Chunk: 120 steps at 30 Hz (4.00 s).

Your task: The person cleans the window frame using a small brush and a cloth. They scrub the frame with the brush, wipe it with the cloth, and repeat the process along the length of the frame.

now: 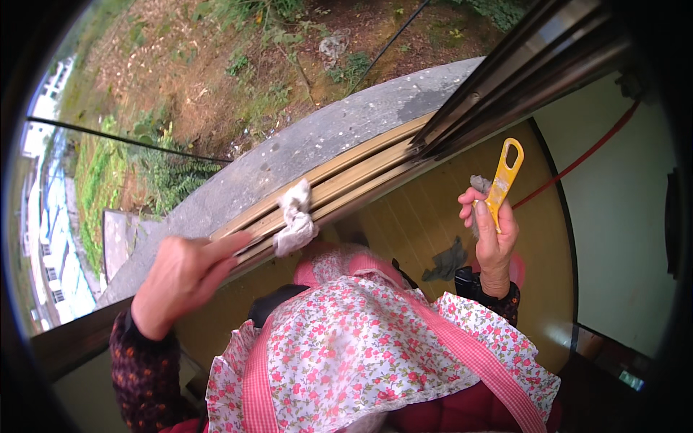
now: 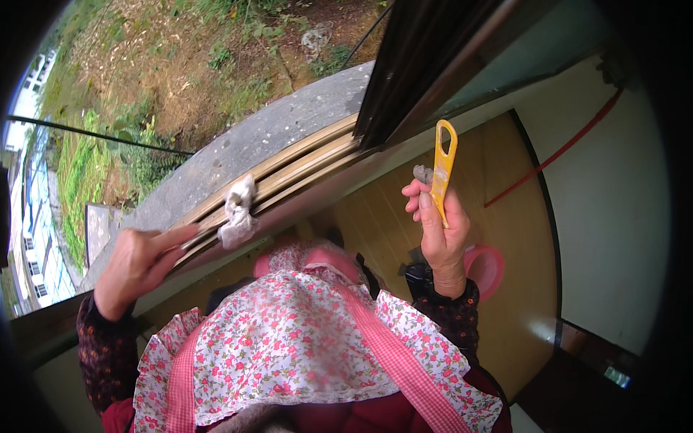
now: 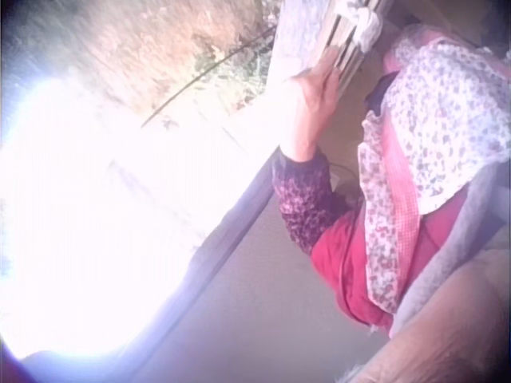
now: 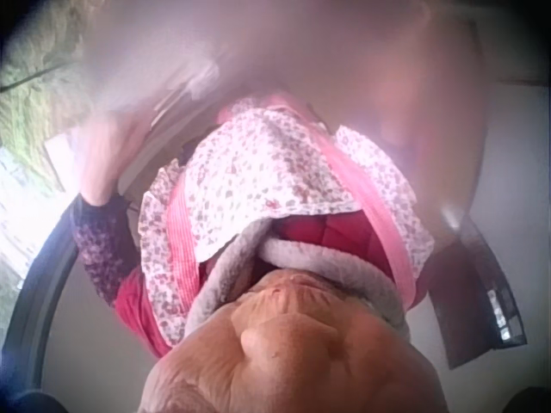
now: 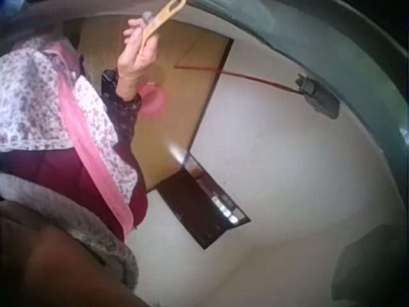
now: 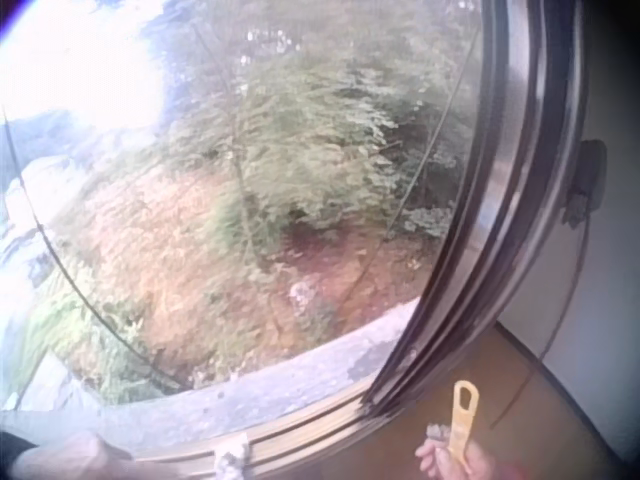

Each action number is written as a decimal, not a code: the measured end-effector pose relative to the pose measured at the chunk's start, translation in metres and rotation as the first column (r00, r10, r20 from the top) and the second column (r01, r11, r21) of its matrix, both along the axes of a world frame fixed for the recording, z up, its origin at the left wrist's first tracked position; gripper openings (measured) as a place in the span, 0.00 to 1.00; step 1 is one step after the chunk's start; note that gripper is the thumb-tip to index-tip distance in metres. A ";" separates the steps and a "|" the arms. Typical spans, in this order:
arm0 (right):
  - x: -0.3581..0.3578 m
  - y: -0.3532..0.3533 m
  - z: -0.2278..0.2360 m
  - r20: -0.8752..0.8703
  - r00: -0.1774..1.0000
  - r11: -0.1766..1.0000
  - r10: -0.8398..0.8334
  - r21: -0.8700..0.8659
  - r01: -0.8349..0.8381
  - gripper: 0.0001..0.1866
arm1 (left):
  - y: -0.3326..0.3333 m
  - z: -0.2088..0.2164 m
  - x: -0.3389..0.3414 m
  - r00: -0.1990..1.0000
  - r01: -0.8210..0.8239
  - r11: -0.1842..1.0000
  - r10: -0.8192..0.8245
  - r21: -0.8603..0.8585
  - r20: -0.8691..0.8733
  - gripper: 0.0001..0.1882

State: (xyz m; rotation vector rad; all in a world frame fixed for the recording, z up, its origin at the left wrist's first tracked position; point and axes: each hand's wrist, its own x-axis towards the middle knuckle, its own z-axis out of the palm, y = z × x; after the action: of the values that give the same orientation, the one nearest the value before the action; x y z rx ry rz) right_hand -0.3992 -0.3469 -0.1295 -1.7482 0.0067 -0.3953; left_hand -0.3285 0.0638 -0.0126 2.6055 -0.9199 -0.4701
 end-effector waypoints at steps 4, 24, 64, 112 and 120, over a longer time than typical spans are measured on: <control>0.008 0.008 0.006 -0.039 0.998 0.998 0.046 -0.052 -0.048 0.14 | -0.045 -0.036 0.007 0.989 0.083 0.991 -0.069 -0.105 0.127 0.21; 0.055 0.063 0.037 -0.055 0.904 0.898 0.425 -0.100 -0.428 0.16 | 0.022 -0.009 -0.021 0.953 -0.304 0.919 0.296 -0.251 -0.070 0.18; 0.128 0.207 0.132 -0.431 0.515 0.090 0.741 -0.696 -0.712 0.12 | 0.164 -0.112 -0.153 0.631 -0.547 -0.019 0.648 -0.837 -0.427 0.29; 0.123 0.305 0.088 -0.040 0.550 0.488 0.834 -0.409 -0.771 0.23 | 0.147 -0.065 -0.157 0.412 -0.381 -0.075 0.878 -0.921 -0.242 0.14; 0.096 0.159 0.075 -0.232 0.690 0.651 0.686 -0.226 -0.724 0.20 | 0.088 -0.040 -0.087 0.795 -0.523 0.319 0.517 -0.790 -0.318 0.08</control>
State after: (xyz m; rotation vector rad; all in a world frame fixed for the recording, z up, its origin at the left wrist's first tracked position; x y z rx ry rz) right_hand -0.3035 -0.1882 -0.0549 -1.9133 -0.6732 0.3220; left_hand -0.4156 0.1520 -0.0524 1.7460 -0.1126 0.1702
